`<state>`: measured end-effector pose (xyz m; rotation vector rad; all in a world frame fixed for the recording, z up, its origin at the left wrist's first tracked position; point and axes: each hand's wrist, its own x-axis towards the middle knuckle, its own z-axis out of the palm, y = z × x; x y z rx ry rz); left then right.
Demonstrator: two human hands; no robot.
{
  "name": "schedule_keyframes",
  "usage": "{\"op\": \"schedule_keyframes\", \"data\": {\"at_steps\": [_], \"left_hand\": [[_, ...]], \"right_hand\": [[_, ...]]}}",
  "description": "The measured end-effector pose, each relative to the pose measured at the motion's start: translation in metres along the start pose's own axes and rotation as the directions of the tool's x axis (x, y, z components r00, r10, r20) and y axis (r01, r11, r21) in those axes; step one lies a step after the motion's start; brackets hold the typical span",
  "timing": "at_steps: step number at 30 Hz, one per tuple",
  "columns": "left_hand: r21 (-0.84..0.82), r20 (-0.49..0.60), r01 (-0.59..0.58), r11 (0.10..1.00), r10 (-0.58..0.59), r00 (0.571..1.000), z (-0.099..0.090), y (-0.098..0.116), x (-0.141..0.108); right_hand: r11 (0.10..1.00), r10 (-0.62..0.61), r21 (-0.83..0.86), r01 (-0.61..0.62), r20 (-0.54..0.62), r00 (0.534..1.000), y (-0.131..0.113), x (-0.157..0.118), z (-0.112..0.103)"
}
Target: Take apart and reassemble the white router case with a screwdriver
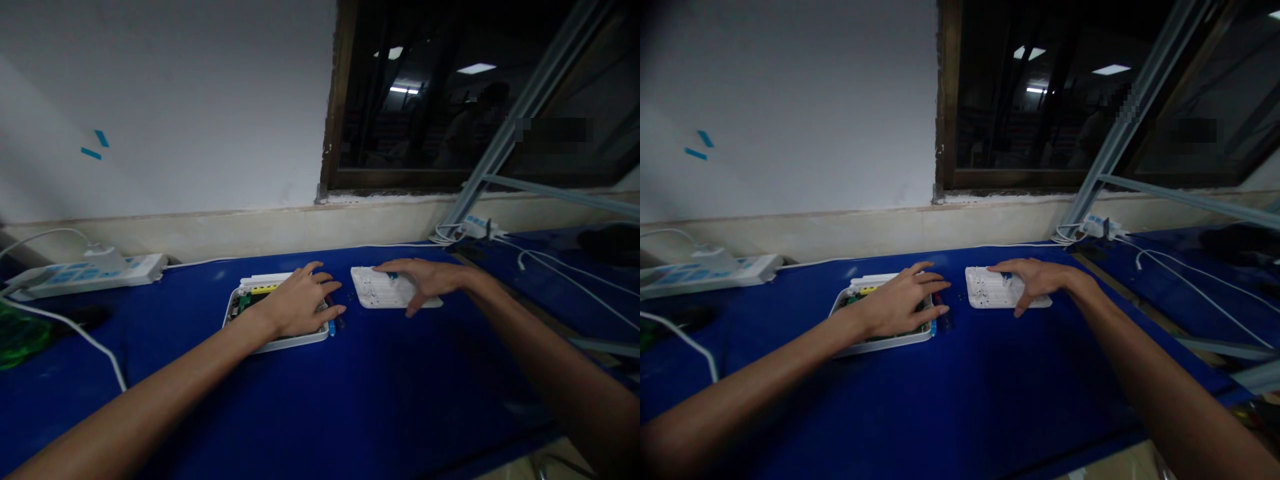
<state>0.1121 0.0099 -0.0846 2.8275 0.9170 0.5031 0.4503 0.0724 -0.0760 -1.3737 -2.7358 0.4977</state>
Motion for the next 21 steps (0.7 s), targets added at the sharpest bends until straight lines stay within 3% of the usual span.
{"op": "schedule_keyframes", "data": {"at_steps": [5,11,14,17,21], "left_hand": [[0.02,-0.007,-0.001,1.0,0.001,1.0,-0.001,-0.001,-0.006],[0.039,0.003,0.11,0.993,-0.11,0.994,-0.027,-0.007,-0.035],[0.057,0.057,0.184,0.981,-0.187,0.981,-0.043,-0.013,-0.058],[0.088,0.124,0.267,0.96,-0.276,0.953,-0.052,-0.022,-0.084],[0.119,0.192,0.322,0.939,-0.34,0.921,-0.05,-0.034,-0.114]], "right_hand": [[0.995,-0.068,0.077,0.062,0.076,0.995,-0.011,0.009,0.011],[1.0,-0.006,0.009,0.005,0.103,0.995,-0.028,0.015,0.005],[0.996,-0.077,0.033,0.078,-0.035,0.996,-0.057,0.027,0.003],[0.984,-0.131,0.095,0.15,-0.18,0.975,-0.102,0.044,0.007],[0.972,-0.162,0.139,0.189,-0.189,0.969,-0.157,0.067,0.021]]}}
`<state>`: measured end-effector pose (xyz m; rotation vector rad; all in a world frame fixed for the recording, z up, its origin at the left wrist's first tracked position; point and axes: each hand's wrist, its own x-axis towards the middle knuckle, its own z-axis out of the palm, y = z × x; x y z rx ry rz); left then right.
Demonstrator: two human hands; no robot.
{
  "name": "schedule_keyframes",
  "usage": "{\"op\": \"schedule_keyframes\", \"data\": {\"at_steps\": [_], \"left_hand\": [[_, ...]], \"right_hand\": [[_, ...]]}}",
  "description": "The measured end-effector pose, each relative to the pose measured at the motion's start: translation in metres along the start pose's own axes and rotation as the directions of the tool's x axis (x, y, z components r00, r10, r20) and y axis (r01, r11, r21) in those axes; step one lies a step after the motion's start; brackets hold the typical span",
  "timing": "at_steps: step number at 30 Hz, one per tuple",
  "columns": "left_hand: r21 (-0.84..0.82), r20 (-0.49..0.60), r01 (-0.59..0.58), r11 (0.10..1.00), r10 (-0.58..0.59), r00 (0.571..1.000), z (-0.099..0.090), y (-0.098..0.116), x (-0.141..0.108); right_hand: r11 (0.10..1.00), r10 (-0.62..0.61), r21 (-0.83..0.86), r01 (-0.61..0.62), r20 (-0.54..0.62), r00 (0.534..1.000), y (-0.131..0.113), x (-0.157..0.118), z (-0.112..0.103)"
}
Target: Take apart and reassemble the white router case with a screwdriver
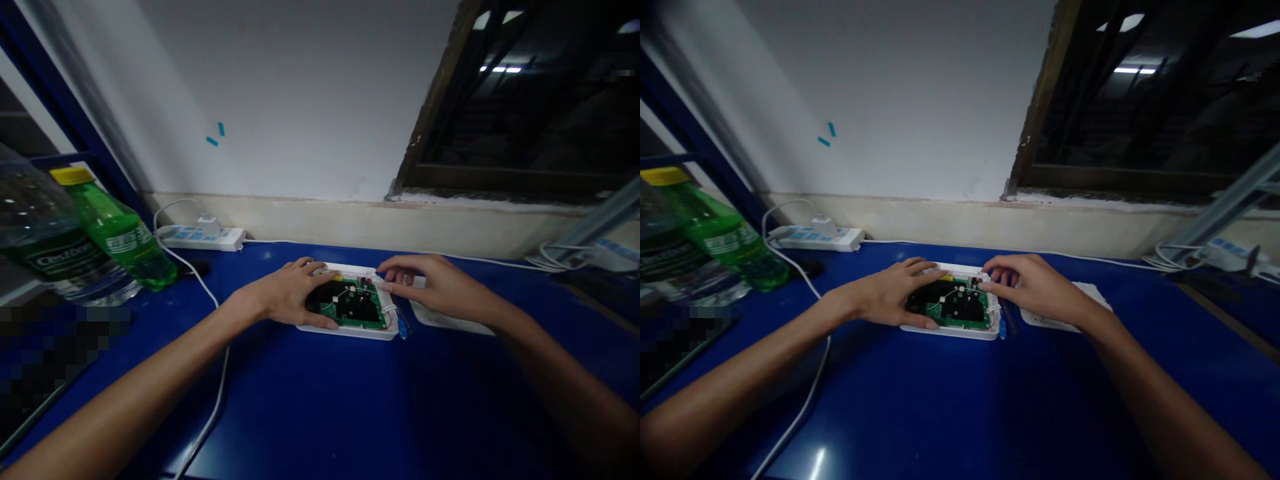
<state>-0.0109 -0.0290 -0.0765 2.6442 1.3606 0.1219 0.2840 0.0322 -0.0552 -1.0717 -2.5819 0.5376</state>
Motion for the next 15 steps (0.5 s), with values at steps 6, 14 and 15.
{"op": "schedule_keyframes", "data": {"at_steps": [6,14,15], "left_hand": [[-0.014,-0.019,-0.009,1.0,0.008,1.0,0.012,-0.01,-0.014],[0.006,0.007,-0.063,0.998,0.063,0.998,0.003,-0.016,-0.01],[0.014,0.012,-0.073,0.997,0.073,0.997,0.001,-0.016,-0.008]], "right_hand": [[0.975,-0.098,-0.191,0.114,0.087,0.991,-0.017,0.024,0.032],[0.961,-0.093,-0.259,0.101,0.043,0.995,-0.005,0.034,0.047],[0.961,-0.092,-0.259,0.098,0.035,0.995,-0.005,0.034,0.048]]}}
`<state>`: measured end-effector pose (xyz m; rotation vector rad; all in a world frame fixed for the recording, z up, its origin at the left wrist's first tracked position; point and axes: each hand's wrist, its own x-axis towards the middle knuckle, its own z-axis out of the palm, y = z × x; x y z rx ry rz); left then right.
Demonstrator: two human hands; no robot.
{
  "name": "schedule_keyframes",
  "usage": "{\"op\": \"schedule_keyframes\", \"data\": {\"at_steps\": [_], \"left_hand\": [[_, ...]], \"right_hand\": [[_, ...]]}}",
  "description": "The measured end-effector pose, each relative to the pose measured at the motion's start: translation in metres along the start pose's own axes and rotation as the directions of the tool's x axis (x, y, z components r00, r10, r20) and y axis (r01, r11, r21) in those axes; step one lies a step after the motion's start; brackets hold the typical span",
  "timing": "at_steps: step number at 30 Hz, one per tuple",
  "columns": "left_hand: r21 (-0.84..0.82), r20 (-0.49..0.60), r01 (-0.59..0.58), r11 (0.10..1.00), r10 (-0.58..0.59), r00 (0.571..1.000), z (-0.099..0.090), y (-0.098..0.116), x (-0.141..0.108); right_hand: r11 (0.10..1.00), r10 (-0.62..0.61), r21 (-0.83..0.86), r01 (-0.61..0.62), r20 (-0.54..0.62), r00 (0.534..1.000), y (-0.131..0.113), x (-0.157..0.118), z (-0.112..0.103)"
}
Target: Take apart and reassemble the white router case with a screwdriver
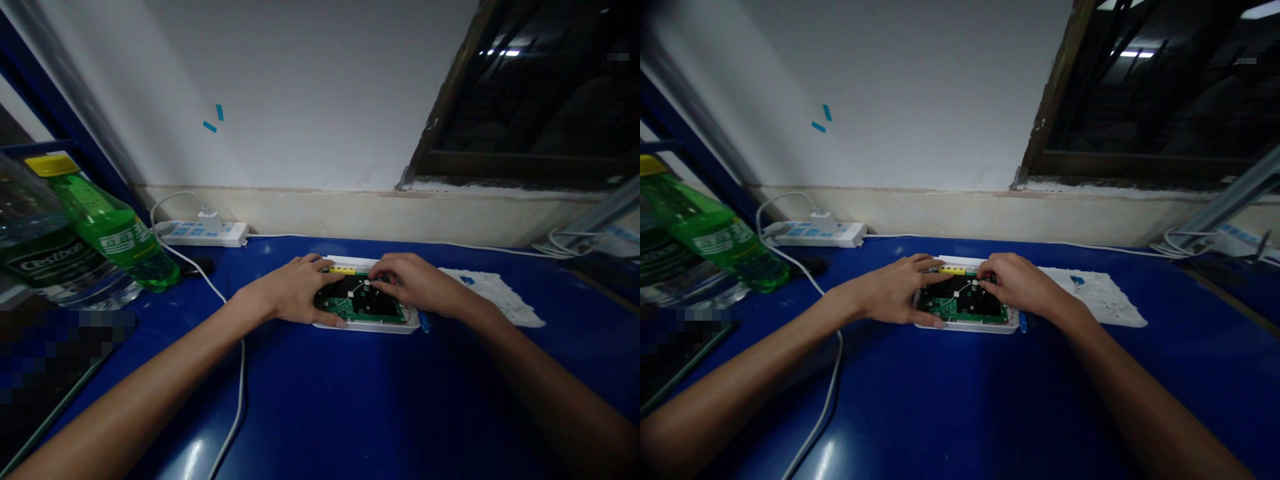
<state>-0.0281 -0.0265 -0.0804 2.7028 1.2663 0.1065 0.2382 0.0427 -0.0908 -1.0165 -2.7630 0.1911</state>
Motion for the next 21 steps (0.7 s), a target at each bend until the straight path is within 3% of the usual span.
{"op": "schedule_keyframes", "data": {"at_steps": [6,14,21], "left_hand": [[0.017,0.012,-0.055,0.998,0.055,0.998,-0.01,0.0,0.006],[0.089,0.035,0.024,0.996,-0.028,0.999,-0.014,-0.017,0.001],[0.072,0.05,0.043,0.996,-0.047,0.998,-0.018,-0.012,0.002]], "right_hand": [[1.0,0.017,-0.02,-0.018,-0.02,1.0,-0.002,0.0,0.003],[1.0,0.012,-0.008,-0.012,-0.082,0.997,-0.014,0.001,0.004],[0.997,-0.015,0.074,0.026,-0.138,0.99,-0.023,0.002,0.02]]}}
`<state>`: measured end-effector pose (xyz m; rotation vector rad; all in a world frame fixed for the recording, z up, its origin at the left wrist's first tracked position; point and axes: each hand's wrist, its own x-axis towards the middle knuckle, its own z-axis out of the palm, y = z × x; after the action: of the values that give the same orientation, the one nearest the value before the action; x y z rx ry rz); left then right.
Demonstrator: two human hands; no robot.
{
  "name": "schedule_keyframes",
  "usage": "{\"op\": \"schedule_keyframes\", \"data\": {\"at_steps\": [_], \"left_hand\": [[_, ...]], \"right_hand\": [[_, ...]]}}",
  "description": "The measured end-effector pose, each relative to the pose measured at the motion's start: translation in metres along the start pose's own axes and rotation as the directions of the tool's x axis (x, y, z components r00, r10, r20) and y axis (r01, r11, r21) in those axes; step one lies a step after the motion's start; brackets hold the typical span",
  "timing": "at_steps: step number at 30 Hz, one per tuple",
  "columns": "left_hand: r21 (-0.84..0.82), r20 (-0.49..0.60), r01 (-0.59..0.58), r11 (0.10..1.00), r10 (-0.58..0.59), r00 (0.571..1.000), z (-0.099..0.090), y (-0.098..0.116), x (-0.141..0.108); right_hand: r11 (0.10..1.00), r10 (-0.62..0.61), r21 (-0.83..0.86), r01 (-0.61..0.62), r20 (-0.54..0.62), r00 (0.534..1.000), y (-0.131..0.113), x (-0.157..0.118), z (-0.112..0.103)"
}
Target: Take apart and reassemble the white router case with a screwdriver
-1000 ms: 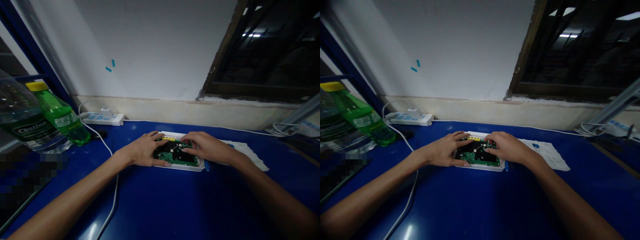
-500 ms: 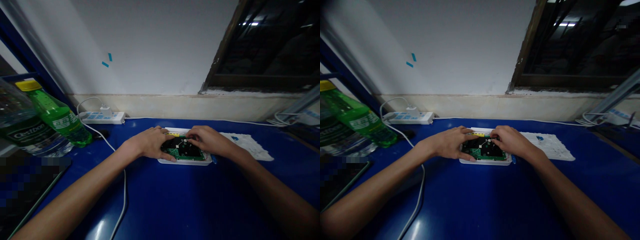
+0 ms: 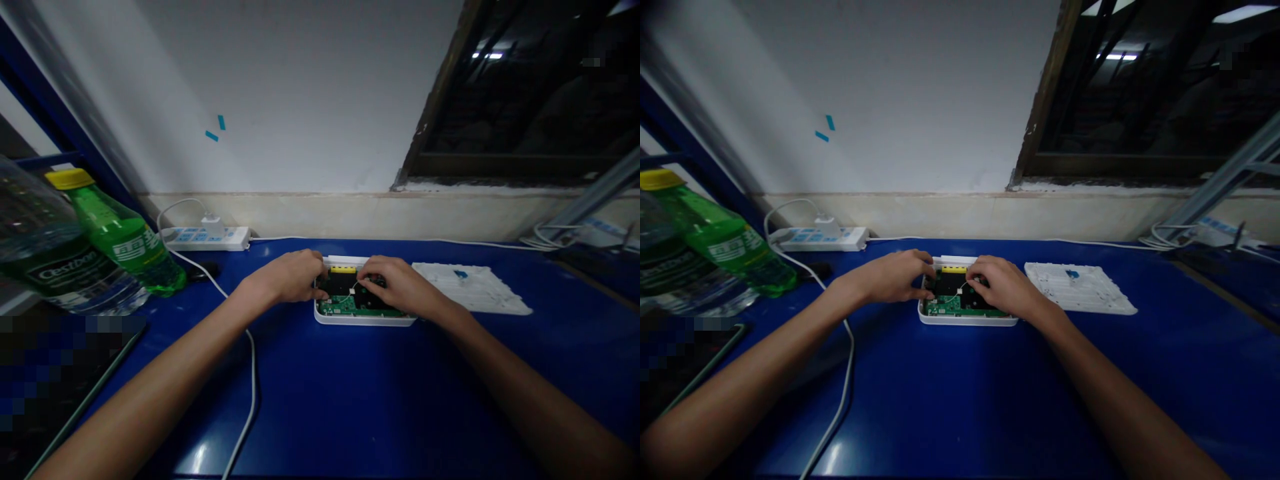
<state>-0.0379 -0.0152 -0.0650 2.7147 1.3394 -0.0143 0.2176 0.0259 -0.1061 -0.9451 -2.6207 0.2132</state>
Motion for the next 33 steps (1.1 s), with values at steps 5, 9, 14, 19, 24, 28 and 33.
{"op": "schedule_keyframes", "data": {"at_steps": [5,9,14,19,24,28,33], "left_hand": [[-0.024,0.008,-0.01,1.0,0.01,1.0,0.0,0.001,0.0],[-0.026,0.006,-0.01,1.0,0.01,1.0,0.002,-0.001,0.0],[-0.024,0.009,-0.01,1.0,0.01,1.0,0.005,-0.002,0.002],[-0.008,0.01,-0.003,1.0,0.003,1.0,0.004,0.0,0.002],[-0.031,0.003,-0.029,0.999,0.029,1.0,0.0,0.003,0.002],[-0.043,-0.058,-0.07,0.997,0.067,0.996,0.001,0.004,0.004],[-0.058,-0.157,-0.15,0.987,0.139,0.978,0.007,0.01,0.009]], "right_hand": [[0.999,-0.004,0.04,0.005,-0.027,1.0,0.0,-0.001,0.004],[1.0,-0.013,-0.005,0.012,-0.053,0.999,0.0,-0.003,0.001],[0.997,-0.017,-0.075,0.013,-0.052,0.998,0.005,-0.008,-0.004],[0.999,-0.029,-0.04,0.028,-0.02,0.999,0.008,-0.01,-0.006],[0.999,-0.037,-0.023,0.037,-0.007,0.999,0.01,-0.013,-0.008],[0.998,-0.057,-0.004,0.057,-0.014,0.998,0.009,-0.016,-0.009],[0.996,-0.077,0.036,0.077,-0.014,0.997,0.001,-0.016,-0.012]]}}
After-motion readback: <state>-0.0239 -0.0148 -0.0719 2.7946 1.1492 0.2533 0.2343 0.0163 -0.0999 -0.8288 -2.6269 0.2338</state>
